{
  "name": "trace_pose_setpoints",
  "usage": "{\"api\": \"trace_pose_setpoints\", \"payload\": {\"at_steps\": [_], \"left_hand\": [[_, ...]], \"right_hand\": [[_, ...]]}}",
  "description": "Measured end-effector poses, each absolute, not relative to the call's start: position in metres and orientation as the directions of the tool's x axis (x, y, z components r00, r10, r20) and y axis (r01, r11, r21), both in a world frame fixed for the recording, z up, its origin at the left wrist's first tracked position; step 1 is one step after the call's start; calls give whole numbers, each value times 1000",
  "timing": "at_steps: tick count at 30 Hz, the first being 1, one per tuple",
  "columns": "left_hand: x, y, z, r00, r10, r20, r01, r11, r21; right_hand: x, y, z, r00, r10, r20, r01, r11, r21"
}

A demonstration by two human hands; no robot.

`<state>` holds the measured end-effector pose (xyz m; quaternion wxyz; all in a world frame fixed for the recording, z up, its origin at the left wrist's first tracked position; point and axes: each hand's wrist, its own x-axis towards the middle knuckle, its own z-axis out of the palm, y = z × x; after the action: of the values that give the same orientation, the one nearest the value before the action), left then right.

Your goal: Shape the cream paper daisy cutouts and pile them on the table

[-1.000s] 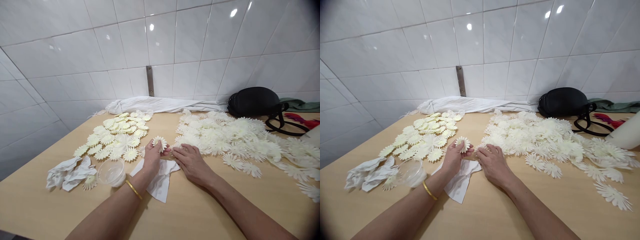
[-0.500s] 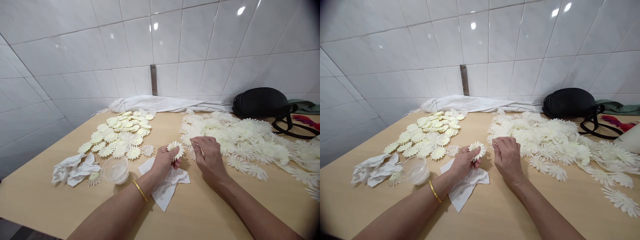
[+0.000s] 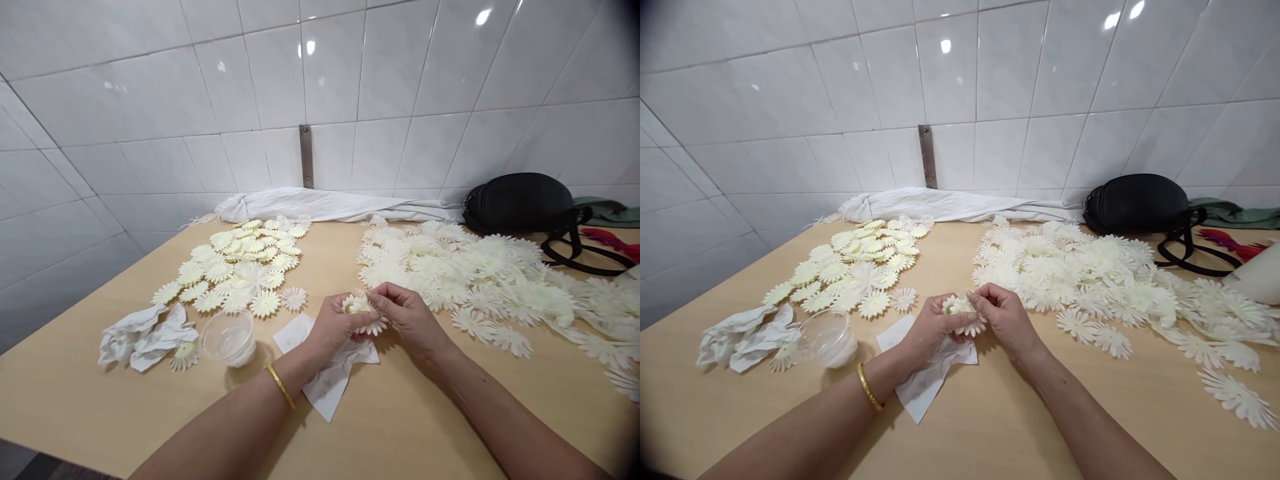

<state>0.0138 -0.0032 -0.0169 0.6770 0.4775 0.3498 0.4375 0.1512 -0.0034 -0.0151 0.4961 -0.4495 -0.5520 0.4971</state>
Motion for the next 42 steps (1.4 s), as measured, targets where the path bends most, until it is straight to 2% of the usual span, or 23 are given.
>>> {"api": "trace_pose_setpoints", "payload": {"at_steps": [5, 10, 15, 20, 25, 27, 29, 32, 35, 37, 42], "left_hand": [[11, 0, -17, 412, 908, -77, -311, 219, 925], [12, -1, -16, 401, 913, -79, -318, 219, 922], [11, 1, -14, 364, 916, -168, -398, 316, 861], [7, 2, -10, 428, 896, -116, -462, 327, 825], [9, 0, -12, 417, 900, -130, -435, 323, 841], [11, 0, -15, 379, 916, -135, -435, 305, 848], [13, 0, -18, 351, 929, -118, -438, 275, 856], [15, -1, -19, 325, 938, -117, -415, 253, 874], [14, -2, -16, 330, 933, -143, -404, 277, 872], [13, -2, -14, 357, 921, -157, -412, 306, 858], [10, 0, -13, 419, 898, -138, -418, 325, 848]], "right_hand": [[151, -3, -11, -125, 991, 58, -100, 46, -994], [151, -4, -13, -134, 990, 50, -53, 43, -998], [154, -2, -16, -26, 990, 135, 150, 138, -979], [152, -4, -13, 11, 953, 303, 406, 273, -872], [148, -7, -12, -11, 927, 376, 535, 323, -781], [147, -9, -11, -18, 929, 368, 513, 325, -795], [147, -10, -9, -30, 947, 320, 421, 302, -855], [147, -10, -8, -151, 972, 180, 165, 204, -965], [148, -8, -10, -250, 963, 101, -27, 97, -995], [150, -6, -13, -204, 974, 96, -28, 92, -995], [153, -4, -17, -80, 980, 182, 142, 192, -971]]}}
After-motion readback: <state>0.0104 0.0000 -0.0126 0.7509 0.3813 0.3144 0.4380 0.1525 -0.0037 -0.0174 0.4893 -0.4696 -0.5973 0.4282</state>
